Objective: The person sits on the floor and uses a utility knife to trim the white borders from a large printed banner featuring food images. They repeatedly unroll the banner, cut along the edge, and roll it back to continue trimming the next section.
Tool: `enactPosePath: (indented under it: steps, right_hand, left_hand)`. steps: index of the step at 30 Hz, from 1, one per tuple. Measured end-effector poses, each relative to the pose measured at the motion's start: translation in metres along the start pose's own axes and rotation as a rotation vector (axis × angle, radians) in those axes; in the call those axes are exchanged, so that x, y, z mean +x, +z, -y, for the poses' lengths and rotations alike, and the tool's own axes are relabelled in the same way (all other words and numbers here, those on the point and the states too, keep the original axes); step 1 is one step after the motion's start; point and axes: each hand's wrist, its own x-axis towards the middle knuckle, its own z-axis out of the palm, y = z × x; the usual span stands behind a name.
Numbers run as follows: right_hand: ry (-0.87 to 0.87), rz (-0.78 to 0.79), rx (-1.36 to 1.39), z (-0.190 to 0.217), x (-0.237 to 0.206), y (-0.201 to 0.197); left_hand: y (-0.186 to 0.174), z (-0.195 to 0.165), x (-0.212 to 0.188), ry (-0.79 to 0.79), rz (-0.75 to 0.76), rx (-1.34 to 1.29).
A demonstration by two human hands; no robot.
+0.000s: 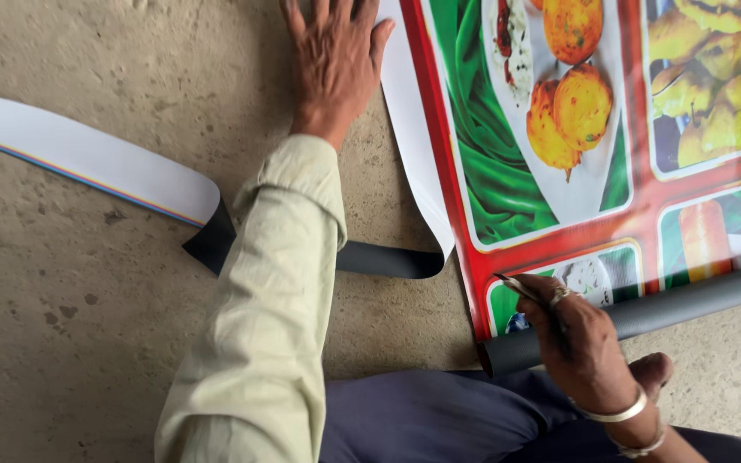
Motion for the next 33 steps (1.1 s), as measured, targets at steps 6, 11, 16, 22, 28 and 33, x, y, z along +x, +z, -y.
enactPosePath:
  steps: [6,11,16,22,28,33]
  right_hand:
    - [0.184,-0.014,-0.017,-0.073,0.058,-0.032]
    - [0.043,0.004,0.053,-0.073,0.093,0.001]
    - [0.110,0.047,-0.168,-0.062,0.099,0.006]
    - [0.193,0.142,-0.321,-0.061,0.100,0.006]
    - [0.128,0.066,-0.237,-0.064,0.101,0.009]
    - [0.135,0.081,-0.266,-0.066,0.101,0.012]
  left_hand:
    - [-0.103,-0.078,-0.045,-0.453,0.753,-0.404]
    - [-0.149,-0.122,-0.071,-0.789,1.205,-0.621]
    - [-0.145,-0.138,-0.084,-0.857,1.034,-0.826]
    - [-0.137,-0.085,-0.092,-0.858,1.086,-0.783]
    - [-0.143,-0.014,-0.089,-0.942,0.890,-0.601]
    - [-0.151,0.033,-0.075,-0.869,0.766,-0.358]
